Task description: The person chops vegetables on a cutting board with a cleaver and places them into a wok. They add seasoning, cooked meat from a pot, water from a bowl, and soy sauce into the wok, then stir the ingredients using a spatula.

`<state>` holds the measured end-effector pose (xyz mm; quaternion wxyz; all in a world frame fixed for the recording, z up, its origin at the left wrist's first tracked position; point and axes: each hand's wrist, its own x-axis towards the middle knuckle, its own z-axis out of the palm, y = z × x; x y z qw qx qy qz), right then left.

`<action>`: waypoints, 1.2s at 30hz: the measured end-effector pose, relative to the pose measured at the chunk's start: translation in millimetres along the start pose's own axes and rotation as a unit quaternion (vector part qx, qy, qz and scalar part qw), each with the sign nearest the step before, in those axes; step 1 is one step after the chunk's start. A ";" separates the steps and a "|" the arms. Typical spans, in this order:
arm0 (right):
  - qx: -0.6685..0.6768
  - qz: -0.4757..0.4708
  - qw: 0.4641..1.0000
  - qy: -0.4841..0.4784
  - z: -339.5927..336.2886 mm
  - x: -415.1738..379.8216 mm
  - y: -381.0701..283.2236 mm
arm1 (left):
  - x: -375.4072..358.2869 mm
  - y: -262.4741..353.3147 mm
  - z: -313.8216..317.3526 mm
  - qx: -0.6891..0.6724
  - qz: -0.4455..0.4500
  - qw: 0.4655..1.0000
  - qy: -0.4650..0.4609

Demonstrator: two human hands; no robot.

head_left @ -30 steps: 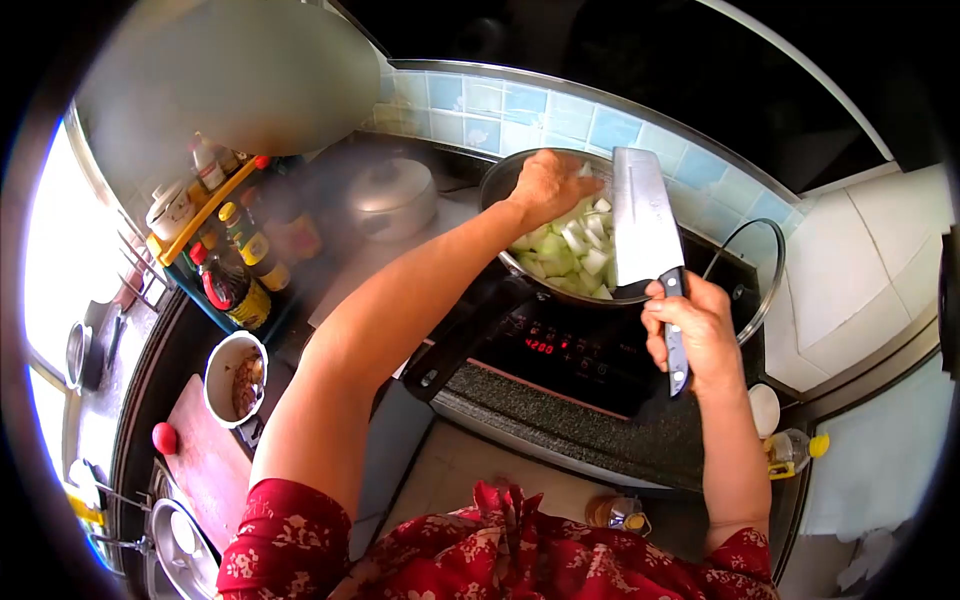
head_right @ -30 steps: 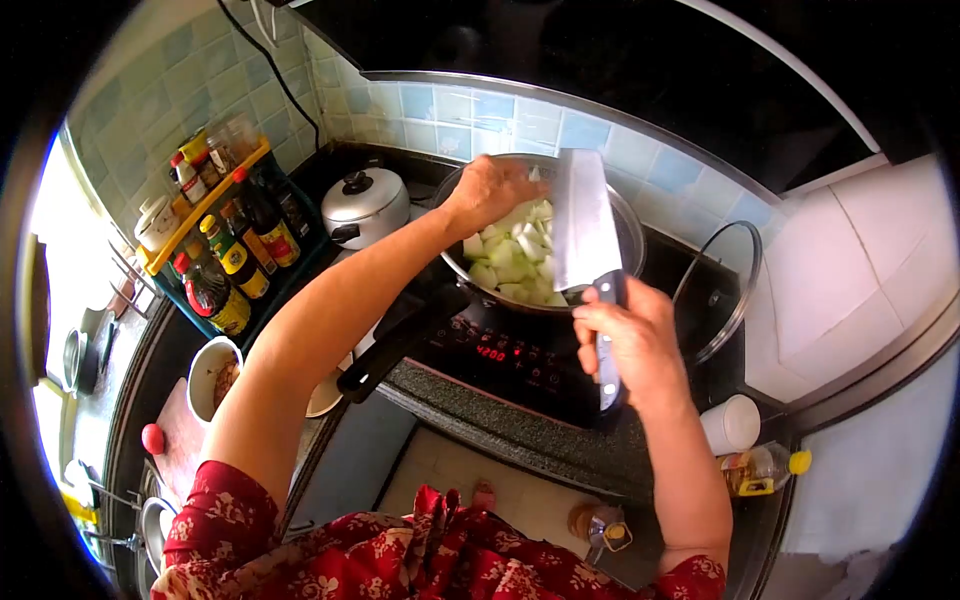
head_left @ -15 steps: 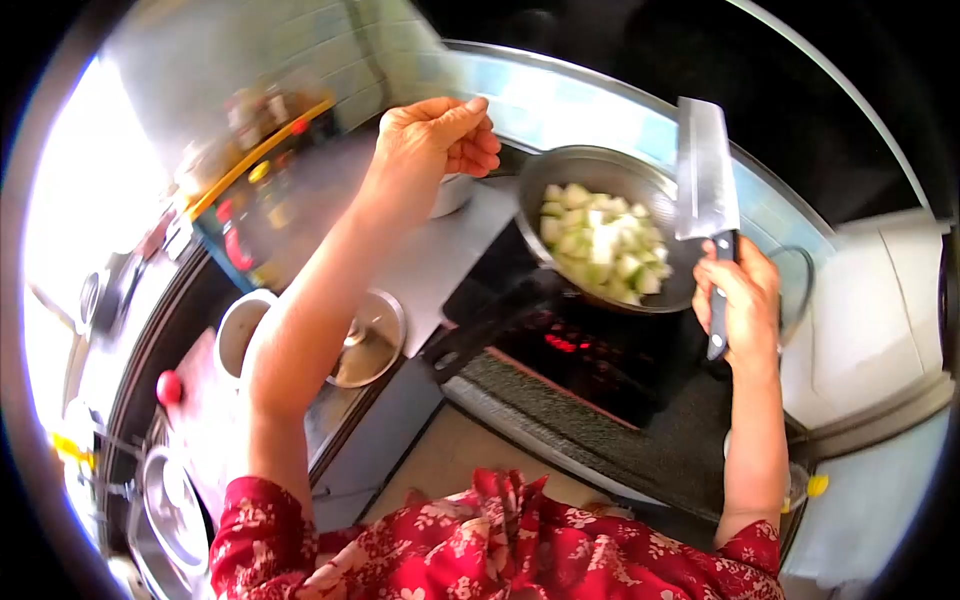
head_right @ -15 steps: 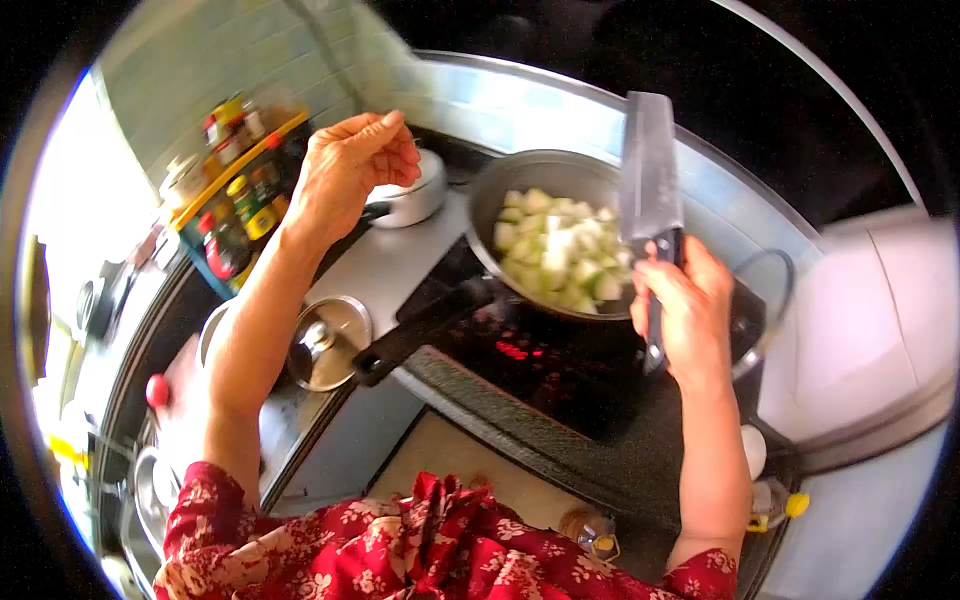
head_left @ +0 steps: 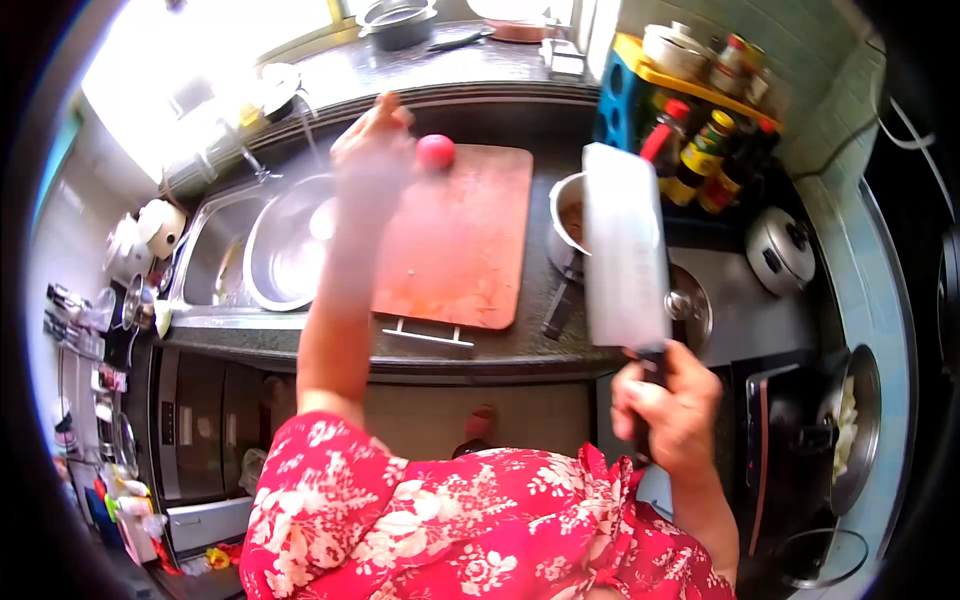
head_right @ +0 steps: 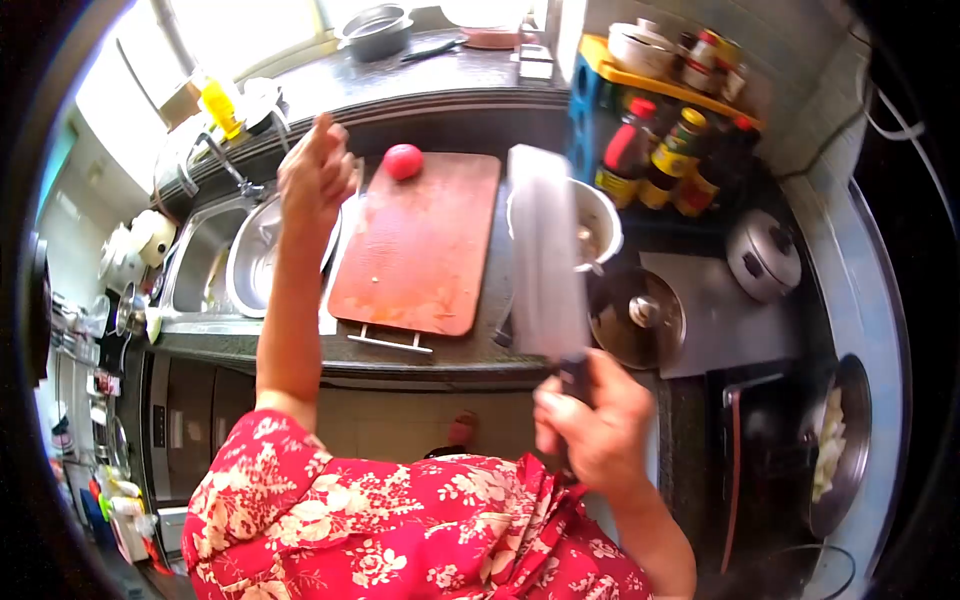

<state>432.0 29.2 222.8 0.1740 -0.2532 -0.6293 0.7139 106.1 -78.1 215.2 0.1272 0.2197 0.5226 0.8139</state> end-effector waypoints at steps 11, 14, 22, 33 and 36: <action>-0.599 -0.148 0.787 -0.013 107.2 178.6 170.0 | -95.0 -60.5 -183.4 0.339 -0.214 0.913 0.076; -0.666 -0.173 0.724 -0.046 114.1 198.2 177.4 | -96.7 -65.0 -174.7 0.299 -0.215 0.929 0.047; -0.591 -0.280 0.755 -0.044 76.6 176.9 59.8 | -25.4 -55.7 -113.0 0.444 -0.067 0.891 -0.068; -0.405 -0.259 0.854 0.200 -177.7 243.5 -122.7 | 158.8 -27.5 196.4 0.340 0.443 0.737 -0.381; -0.439 -0.294 0.825 0.201 -218.4 278.7 -130.5 | 189.9 -42.2 289.6 0.378 0.165 0.857 -0.308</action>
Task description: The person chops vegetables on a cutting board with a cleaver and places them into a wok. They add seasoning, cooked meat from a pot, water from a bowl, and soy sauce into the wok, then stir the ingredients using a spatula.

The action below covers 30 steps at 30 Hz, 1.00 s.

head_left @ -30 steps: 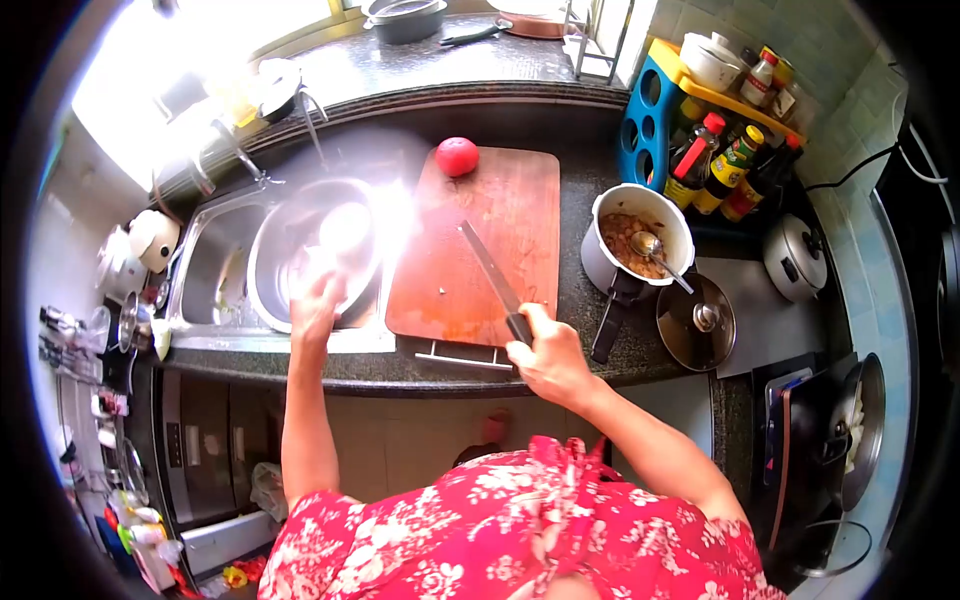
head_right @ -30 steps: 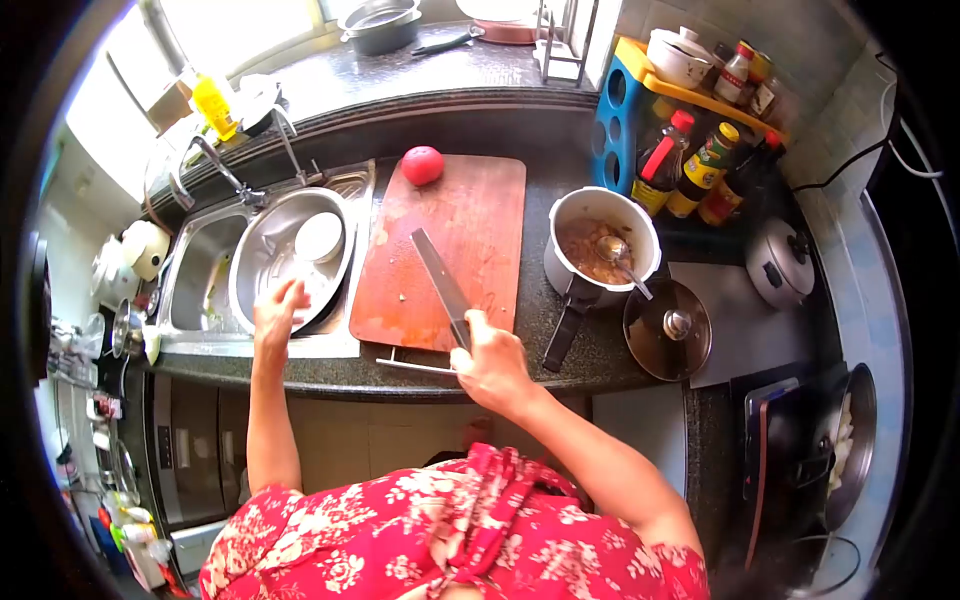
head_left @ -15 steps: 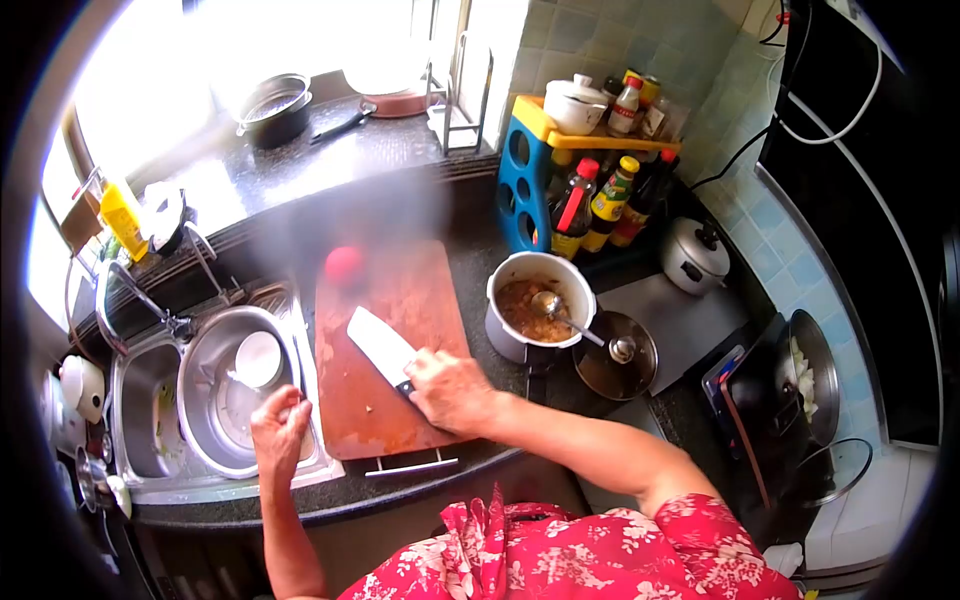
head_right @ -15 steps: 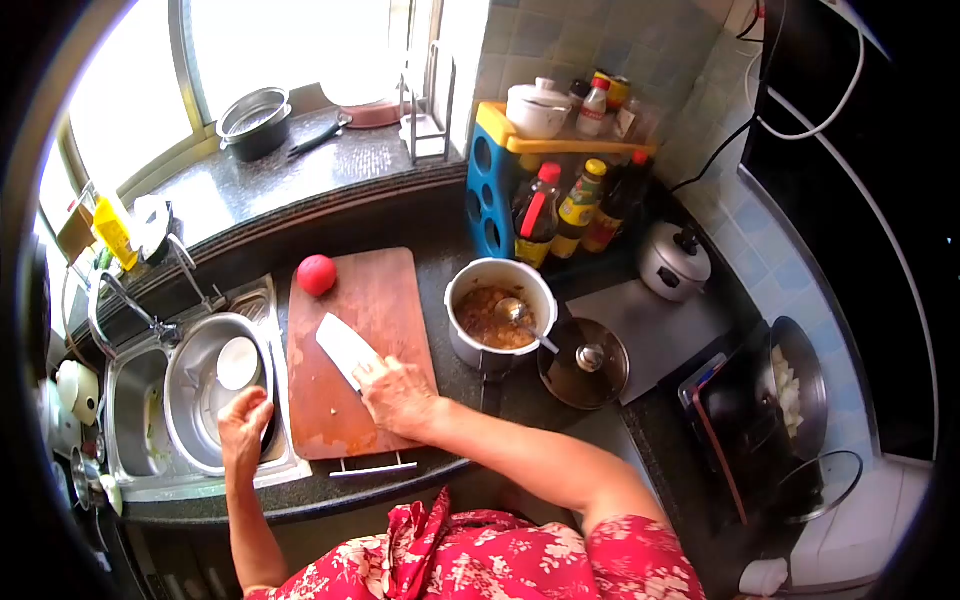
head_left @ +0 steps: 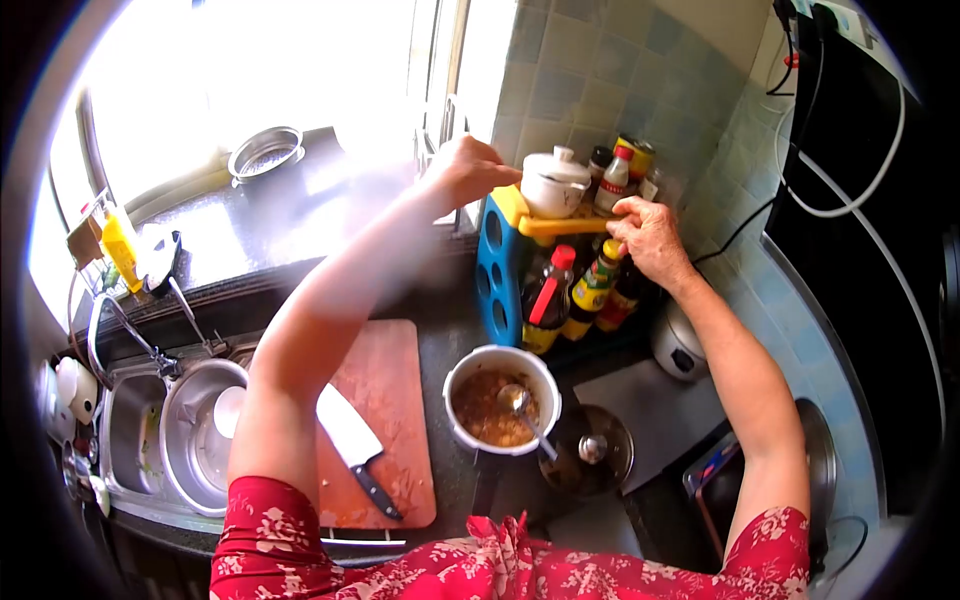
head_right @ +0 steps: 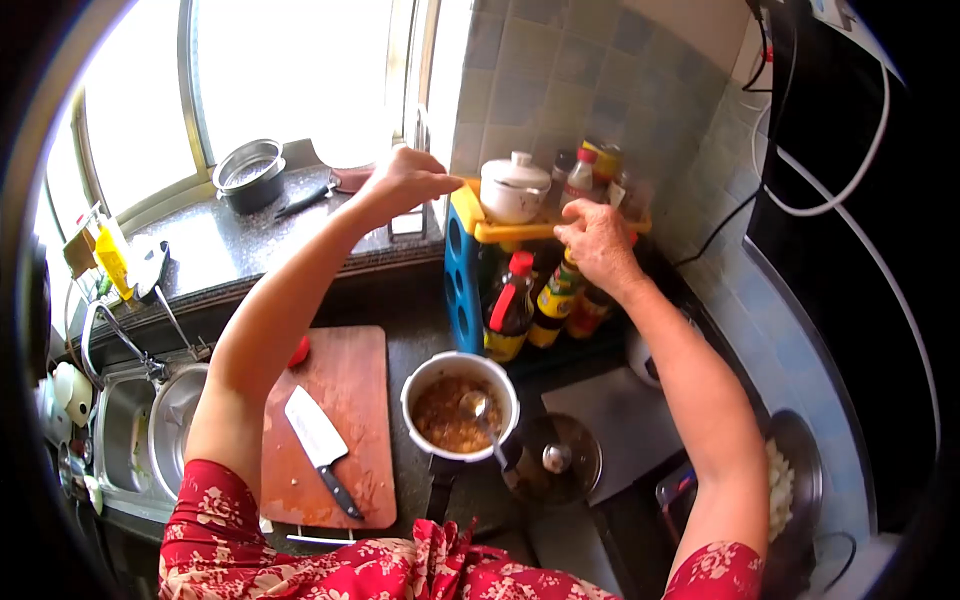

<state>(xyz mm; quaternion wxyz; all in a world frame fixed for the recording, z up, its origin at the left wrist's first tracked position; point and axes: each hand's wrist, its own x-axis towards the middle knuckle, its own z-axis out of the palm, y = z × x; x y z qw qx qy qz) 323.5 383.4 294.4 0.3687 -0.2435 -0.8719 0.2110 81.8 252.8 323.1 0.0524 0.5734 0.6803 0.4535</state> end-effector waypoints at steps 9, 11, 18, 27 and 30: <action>0.129 -0.002 0.992 -0.004 33.2 50.0 30.1 | 137.5 9.7 86.2 0.255 0.034 0.966 -0.015; 0.131 -0.007 0.991 0.002 38.8 56.0 37.3 | 144.3 8.7 89.2 0.253 0.033 0.966 -0.032; 0.141 -0.031 0.989 0.014 50.5 63.2 47.9 | 150.9 7.5 99.6 0.174 -0.079 0.979 0.067; 0.154 -0.009 0.988 0.013 50.1 105.4 53.1 | 92.4 -20.5 20.9 -0.459 -0.136 0.872 0.102; 0.141 -0.005 0.990 0.007 55.8 125.4 59.4 | 77.2 -110.4 9.6 -0.325 0.038 0.942 0.072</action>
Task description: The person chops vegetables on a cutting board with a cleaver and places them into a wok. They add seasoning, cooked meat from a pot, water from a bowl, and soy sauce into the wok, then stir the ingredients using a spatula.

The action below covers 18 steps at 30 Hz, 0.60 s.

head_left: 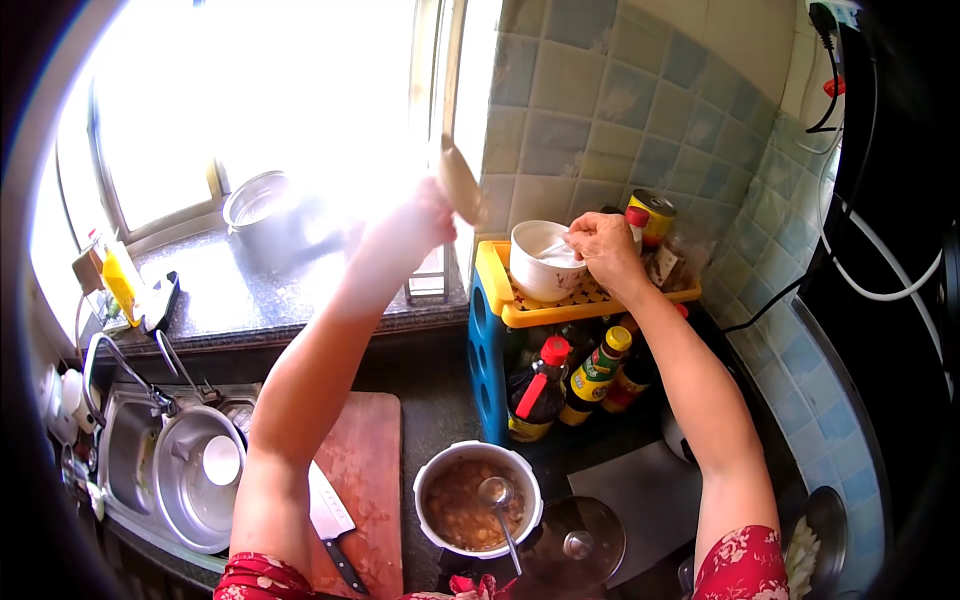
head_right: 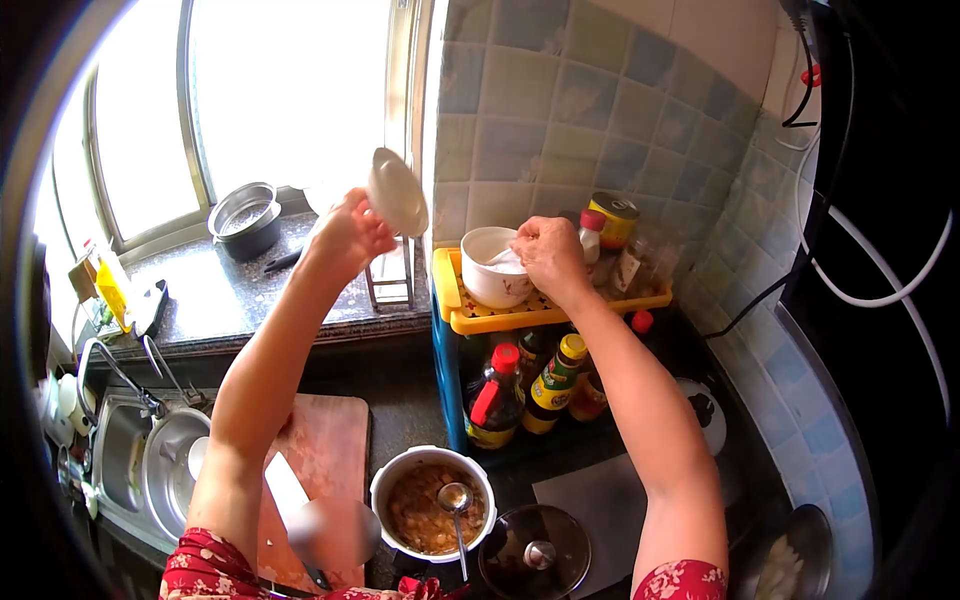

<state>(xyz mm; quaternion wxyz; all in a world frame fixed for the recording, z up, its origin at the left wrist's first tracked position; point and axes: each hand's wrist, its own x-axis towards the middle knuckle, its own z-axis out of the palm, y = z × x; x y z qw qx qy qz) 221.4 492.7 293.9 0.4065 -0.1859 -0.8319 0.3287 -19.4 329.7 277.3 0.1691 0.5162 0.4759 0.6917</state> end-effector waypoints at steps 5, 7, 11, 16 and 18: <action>-0.098 -0.044 0.994 -0.001 -2.7 9.8 -14.6 | -62.7 49.5 -1.4 0.277 0.199 0.936 -0.085; -0.112 -0.072 0.991 0.006 -4.8 9.2 -22.0 | -79.8 40.9 -24.0 0.137 0.166 0.968 -0.127; -0.188 -0.163 0.968 -0.014 -4.2 12.2 -13.3 | -112.5 34.3 -49.8 -0.219 -0.229 0.941 0.118; -0.144 -0.089 0.984 -0.054 -0.1 12.9 -20.1 | -127.9 36.2 -56.3 -0.241 -0.254 0.918 0.187; -0.016 -0.017 0.996 -0.086 -1.3 14.1 -17.9 | -132.3 43.7 -51.0 -0.224 -0.252 0.922 0.192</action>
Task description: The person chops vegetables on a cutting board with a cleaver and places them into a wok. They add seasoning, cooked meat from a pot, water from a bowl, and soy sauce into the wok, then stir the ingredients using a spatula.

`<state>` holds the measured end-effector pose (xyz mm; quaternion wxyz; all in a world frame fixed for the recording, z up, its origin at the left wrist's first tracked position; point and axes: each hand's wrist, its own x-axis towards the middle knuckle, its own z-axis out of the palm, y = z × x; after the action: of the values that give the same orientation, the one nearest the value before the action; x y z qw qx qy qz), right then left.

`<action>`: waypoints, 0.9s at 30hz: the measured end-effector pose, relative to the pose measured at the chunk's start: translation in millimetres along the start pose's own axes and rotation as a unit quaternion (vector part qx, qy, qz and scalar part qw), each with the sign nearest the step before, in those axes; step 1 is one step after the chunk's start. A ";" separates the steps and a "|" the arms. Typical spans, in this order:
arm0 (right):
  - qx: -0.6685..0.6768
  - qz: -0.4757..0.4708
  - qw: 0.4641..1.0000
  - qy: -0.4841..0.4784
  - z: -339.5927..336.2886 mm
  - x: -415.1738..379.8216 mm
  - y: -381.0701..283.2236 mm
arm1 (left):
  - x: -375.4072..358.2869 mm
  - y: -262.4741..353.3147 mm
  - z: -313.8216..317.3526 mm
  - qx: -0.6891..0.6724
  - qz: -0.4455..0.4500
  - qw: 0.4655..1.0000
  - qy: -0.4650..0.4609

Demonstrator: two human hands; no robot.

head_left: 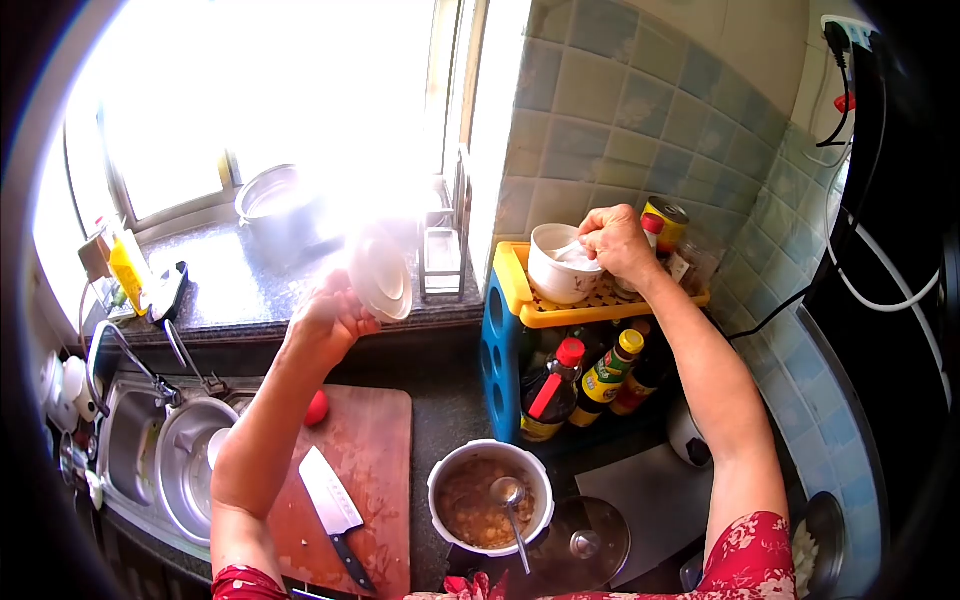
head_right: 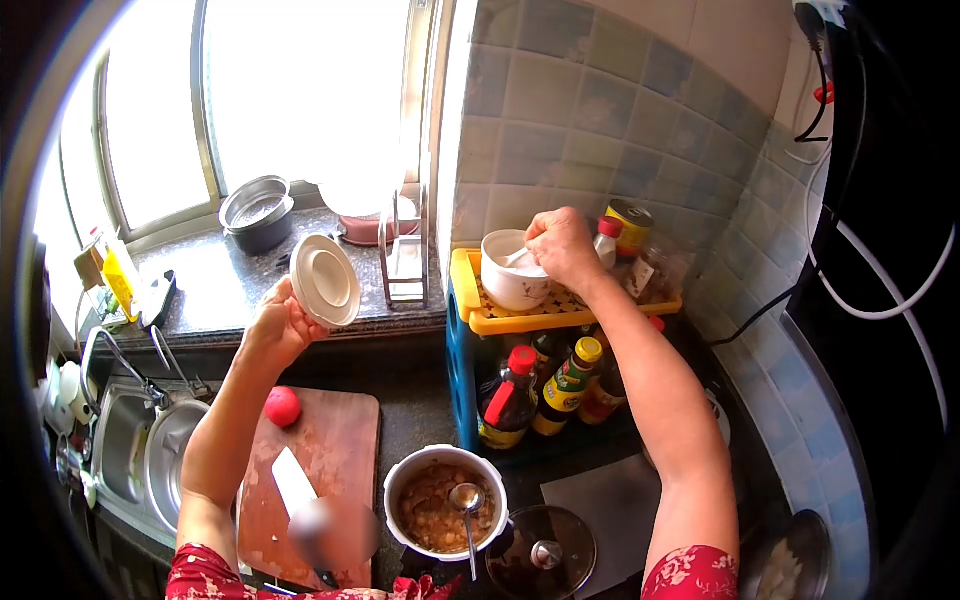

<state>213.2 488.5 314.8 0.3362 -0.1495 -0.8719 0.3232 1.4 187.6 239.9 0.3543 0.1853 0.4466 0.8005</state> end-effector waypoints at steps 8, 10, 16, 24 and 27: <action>0.212 0.199 0.952 0.101 -19.0 -18.1 -9.8 | -10.8 -2.9 -3.8 -0.005 -0.023 0.998 -0.057; 0.244 0.197 0.942 0.123 -23.8 -21.6 -6.0 | -14.6 -3.4 0.1 -0.005 -0.030 0.997 -0.072; 0.241 0.193 0.940 0.145 -31.4 -29.3 -3.7 | -35.2 -4.2 34.0 -0.003 -0.018 1.000 0.000; 0.179 0.186 0.957 0.135 -25.4 -28.1 -2.0 | -39.1 -6.5 35.4 0.018 -0.028 0.999 -0.027; 0.146 0.149 0.974 0.086 -17.4 -24.4 -1.8 | -42.4 -6.7 36.0 0.023 -0.025 0.999 -0.035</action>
<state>242.8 483.5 313.9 0.3756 -0.2545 -0.7512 0.4794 55.0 179.9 254.2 0.3855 0.2101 0.4567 0.7737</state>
